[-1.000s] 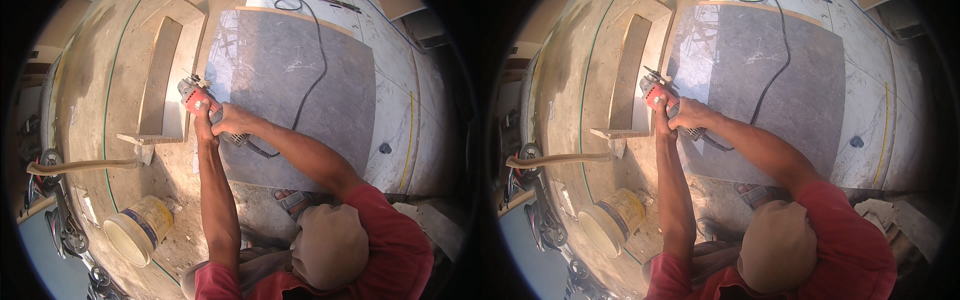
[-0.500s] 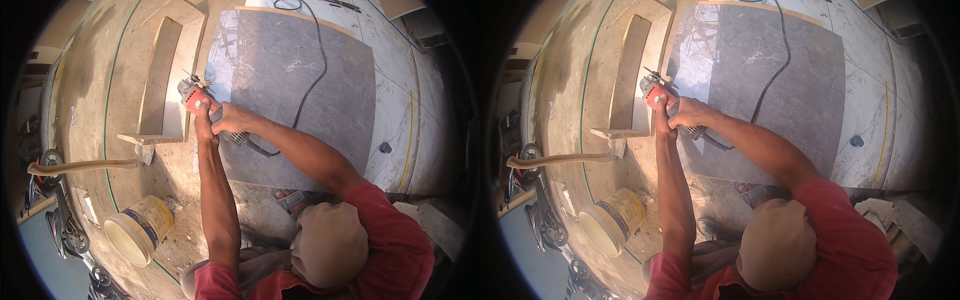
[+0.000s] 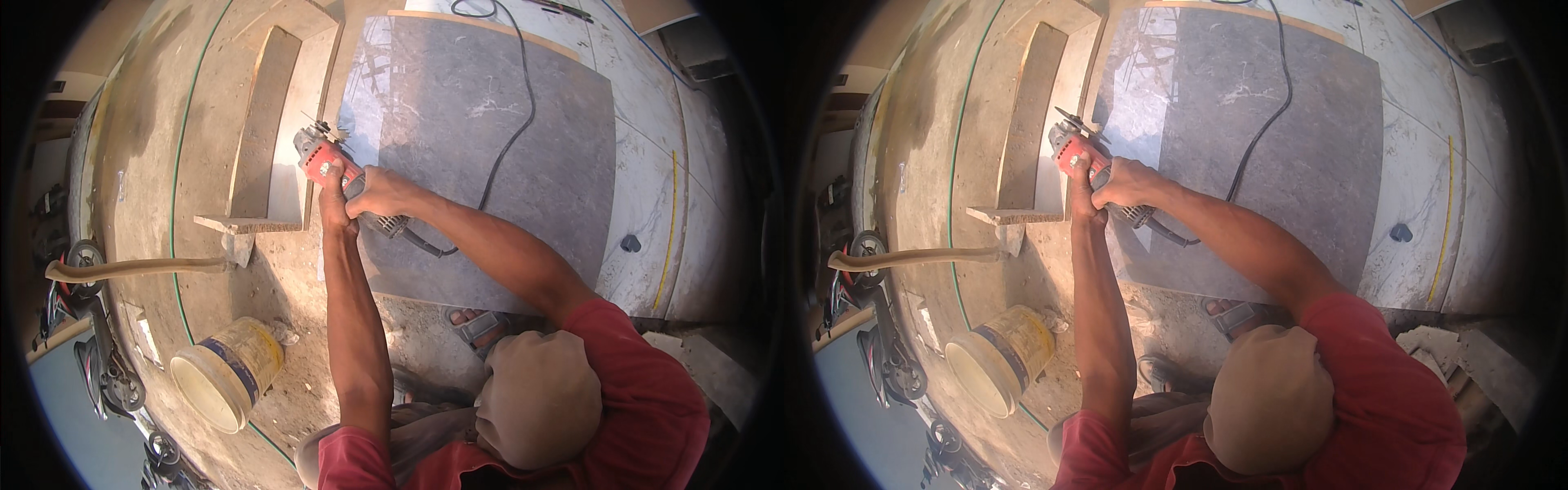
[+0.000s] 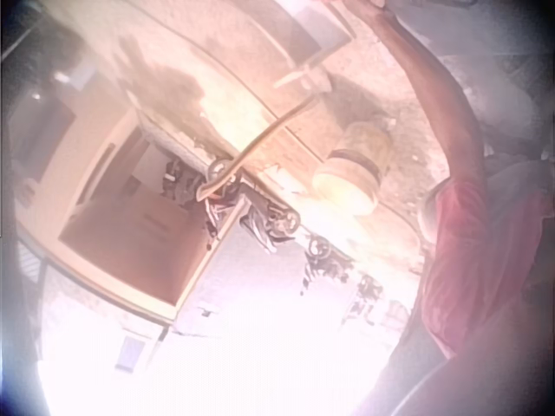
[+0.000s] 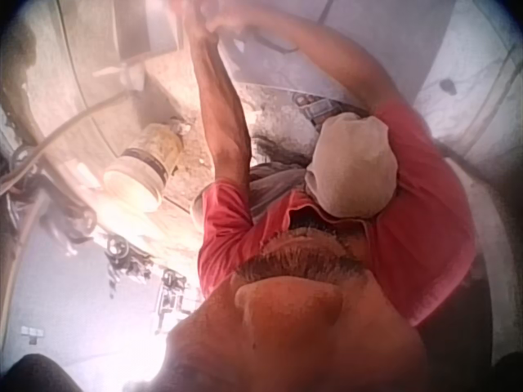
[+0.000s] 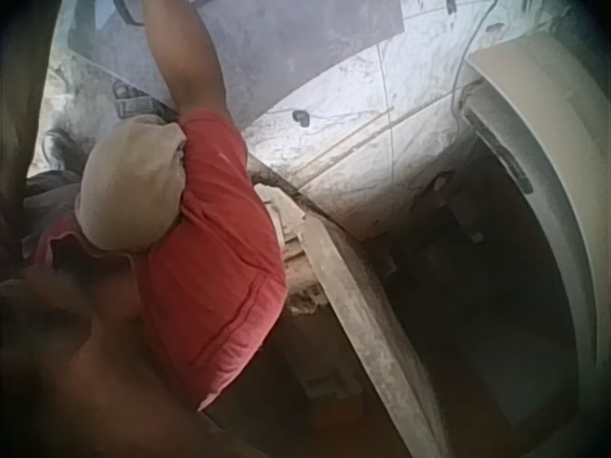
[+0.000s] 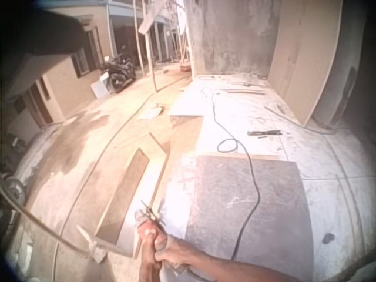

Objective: The person uses an angle grinder to cut along the edge of a tile and then lifts the tile to check the progress.

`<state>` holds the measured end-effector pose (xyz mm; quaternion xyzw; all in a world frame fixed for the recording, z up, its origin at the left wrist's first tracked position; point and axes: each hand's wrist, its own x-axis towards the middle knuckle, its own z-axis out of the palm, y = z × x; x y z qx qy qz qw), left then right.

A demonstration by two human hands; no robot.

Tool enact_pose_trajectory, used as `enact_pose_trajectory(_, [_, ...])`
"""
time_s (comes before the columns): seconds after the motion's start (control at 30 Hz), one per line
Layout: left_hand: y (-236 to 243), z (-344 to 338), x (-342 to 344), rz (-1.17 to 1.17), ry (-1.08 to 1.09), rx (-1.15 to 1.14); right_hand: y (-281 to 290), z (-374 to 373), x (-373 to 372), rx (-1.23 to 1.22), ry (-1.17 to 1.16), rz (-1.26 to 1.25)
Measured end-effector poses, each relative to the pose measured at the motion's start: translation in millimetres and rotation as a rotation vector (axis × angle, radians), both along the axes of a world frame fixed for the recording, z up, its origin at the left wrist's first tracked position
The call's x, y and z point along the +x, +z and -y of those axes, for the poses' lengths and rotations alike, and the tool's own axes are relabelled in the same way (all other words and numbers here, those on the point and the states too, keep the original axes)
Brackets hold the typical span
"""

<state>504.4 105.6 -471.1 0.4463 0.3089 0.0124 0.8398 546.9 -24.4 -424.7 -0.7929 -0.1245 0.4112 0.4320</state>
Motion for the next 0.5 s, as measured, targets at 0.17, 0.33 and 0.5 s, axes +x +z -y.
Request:
enact_pose_trajectory(0.17, [-1.8,-4.5,-0.6,0.019,-0.006,-0.004,8.9,-1.0,0.8,0.026,0.015,-0.049])
enact_pose_trajectory(0.33, [-1.9,-5.6,0.1,0.015,-0.003,-0.032,10.2,-1.4,0.7,0.027,0.005,-0.046])
enact_pose_trajectory(0.5, [-0.9,-3.2,3.2,0.008,-0.016,-0.003,1.1,-2.2,2.1,0.024,0.003,-0.051])
